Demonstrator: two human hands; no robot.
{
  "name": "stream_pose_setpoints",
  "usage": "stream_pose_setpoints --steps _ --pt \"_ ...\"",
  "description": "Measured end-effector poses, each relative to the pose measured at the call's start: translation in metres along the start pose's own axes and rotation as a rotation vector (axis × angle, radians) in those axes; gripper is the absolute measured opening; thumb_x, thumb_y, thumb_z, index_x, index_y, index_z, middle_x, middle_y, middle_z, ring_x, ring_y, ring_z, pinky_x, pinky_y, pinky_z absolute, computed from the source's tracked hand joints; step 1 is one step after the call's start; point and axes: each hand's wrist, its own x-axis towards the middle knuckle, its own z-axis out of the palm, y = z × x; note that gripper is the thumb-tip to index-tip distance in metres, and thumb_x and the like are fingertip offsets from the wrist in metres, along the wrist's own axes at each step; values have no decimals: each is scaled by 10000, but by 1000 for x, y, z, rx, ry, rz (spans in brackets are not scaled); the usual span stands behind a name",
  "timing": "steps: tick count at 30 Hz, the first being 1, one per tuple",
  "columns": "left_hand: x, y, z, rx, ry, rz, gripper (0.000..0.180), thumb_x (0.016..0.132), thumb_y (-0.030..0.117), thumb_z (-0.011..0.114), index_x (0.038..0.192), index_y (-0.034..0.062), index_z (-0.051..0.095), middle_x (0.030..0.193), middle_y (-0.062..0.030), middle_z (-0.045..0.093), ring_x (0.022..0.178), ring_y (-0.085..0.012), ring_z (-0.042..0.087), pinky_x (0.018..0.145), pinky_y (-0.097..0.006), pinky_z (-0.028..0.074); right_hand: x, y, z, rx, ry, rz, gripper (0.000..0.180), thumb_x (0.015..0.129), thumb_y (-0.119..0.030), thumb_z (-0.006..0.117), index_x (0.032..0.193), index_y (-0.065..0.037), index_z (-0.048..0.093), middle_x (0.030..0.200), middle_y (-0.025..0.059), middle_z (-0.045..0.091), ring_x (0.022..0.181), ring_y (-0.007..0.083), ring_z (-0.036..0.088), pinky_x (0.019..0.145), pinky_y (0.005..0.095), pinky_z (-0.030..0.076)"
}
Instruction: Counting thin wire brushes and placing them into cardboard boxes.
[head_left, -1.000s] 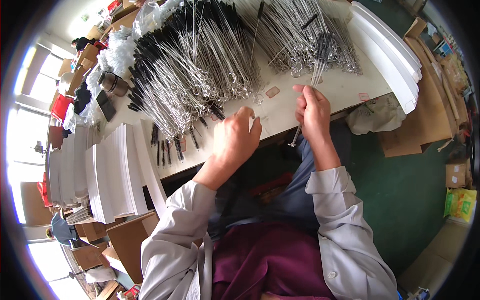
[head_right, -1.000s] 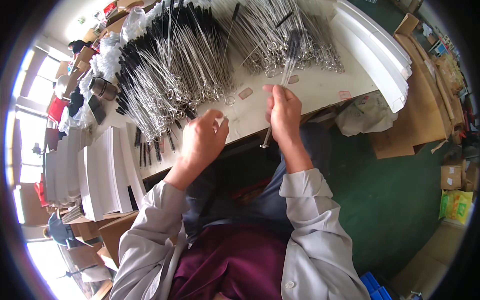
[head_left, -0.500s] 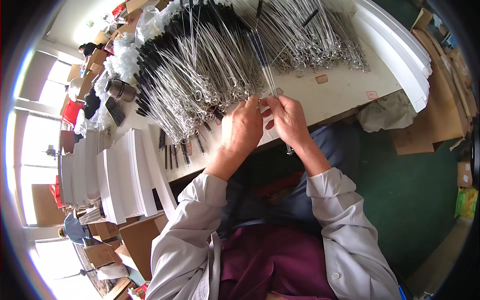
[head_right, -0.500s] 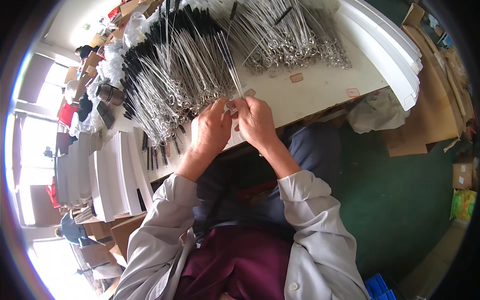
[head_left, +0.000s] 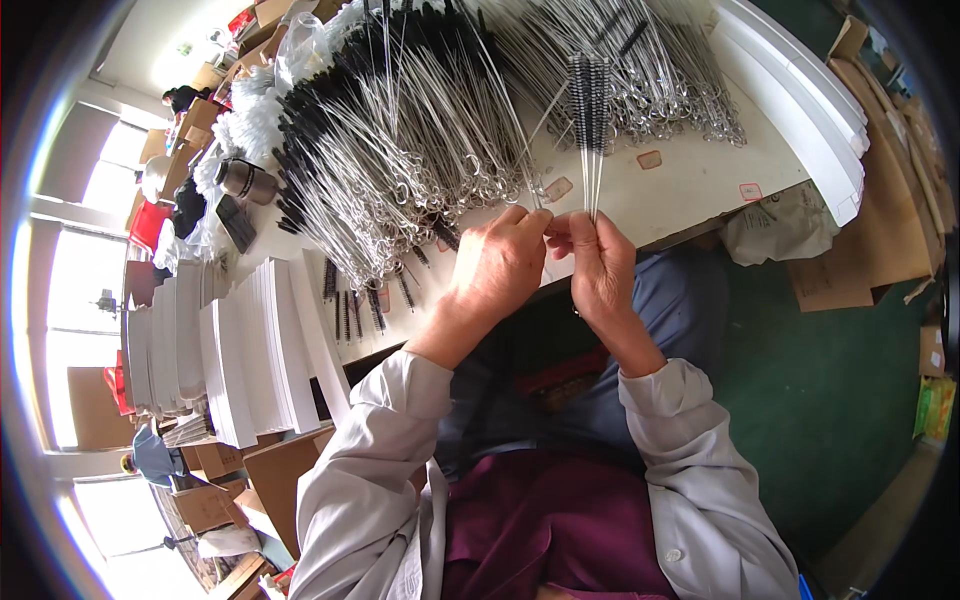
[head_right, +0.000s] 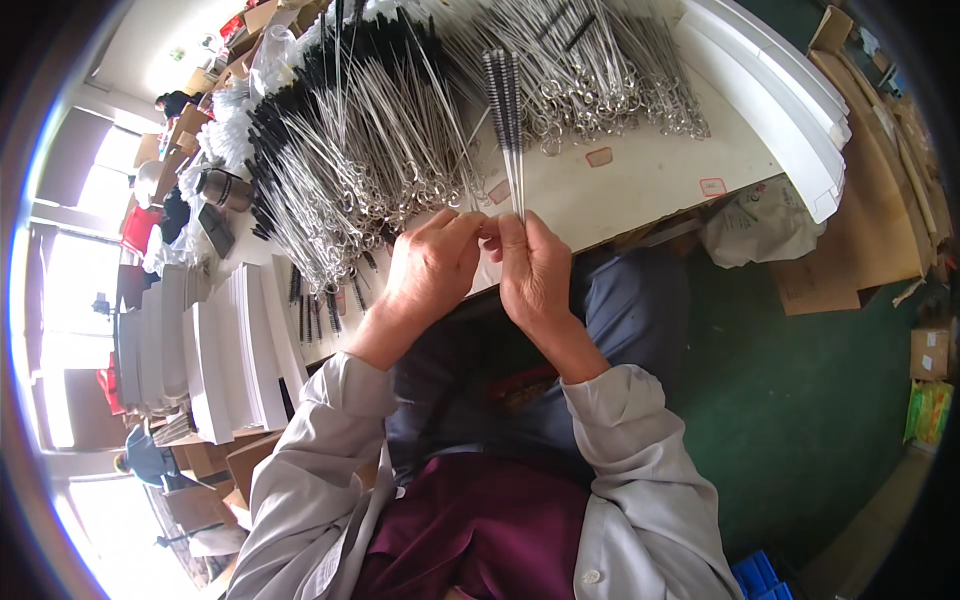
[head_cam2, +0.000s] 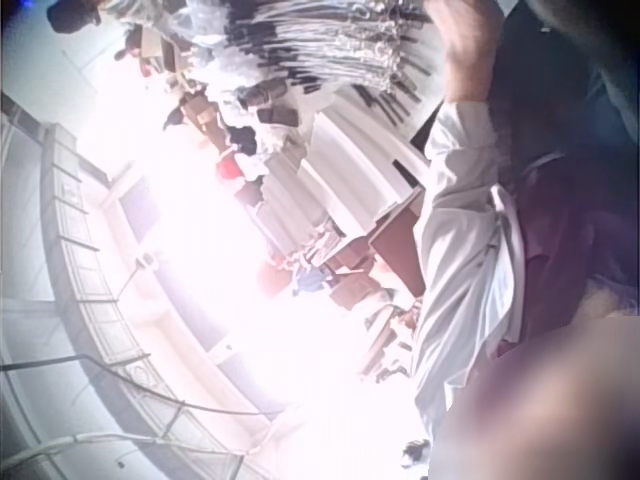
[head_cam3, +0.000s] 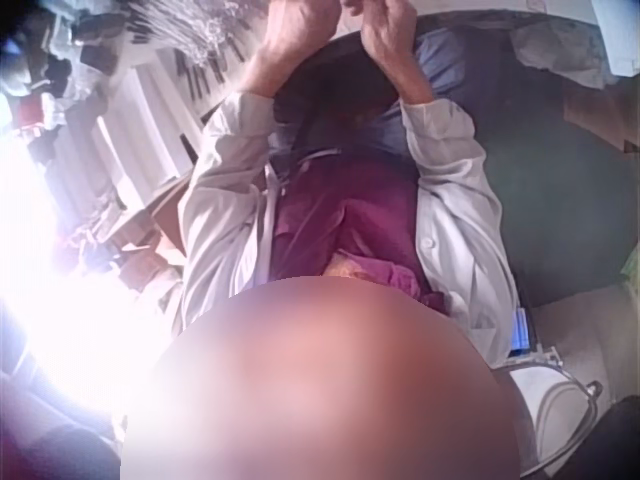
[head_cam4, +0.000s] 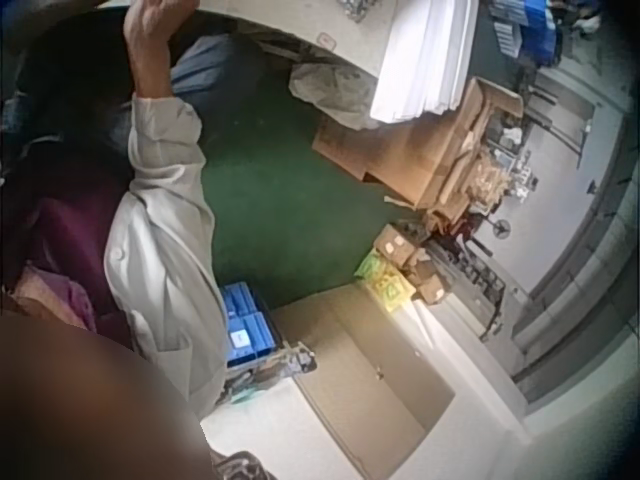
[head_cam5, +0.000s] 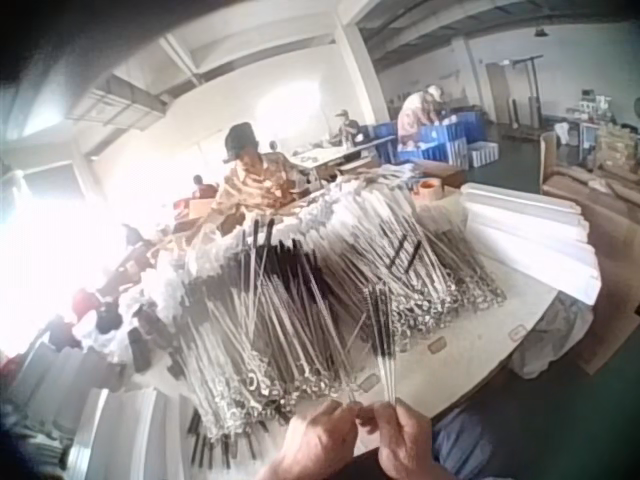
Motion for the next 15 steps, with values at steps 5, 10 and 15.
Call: stream_pose_setpoints --steps 5,10,15 --pt "13 7 -18 27 92 109 233 829 -10 635 1049 33 698 915 -138 700 811 -352 702 701 -422 582 5 -8 -9 99 4 10 346 1117 -225 483 969 27 668 834 65 709 719 114 632 683 276 530" --pt "26 -3 -23 306 40 376 218 767 43 655 972 -31 665 1062 -167 637 1110 -331 603 974 -435 507 22 -39 -18 179 -4 6 343 1113 -251 506 975 20 665 805 53 672 702 106 607 656 268 512" --pt "44 -12 -6 413 -47 582 199 791 116 655 953 -1 669 1098 -140 637 1185 -305 562 1107 -409 406 45 -67 -25 172 -48 -47 354 1113 -261 505 1041 33 688 789 40 648 709 102 626 629 242 521"
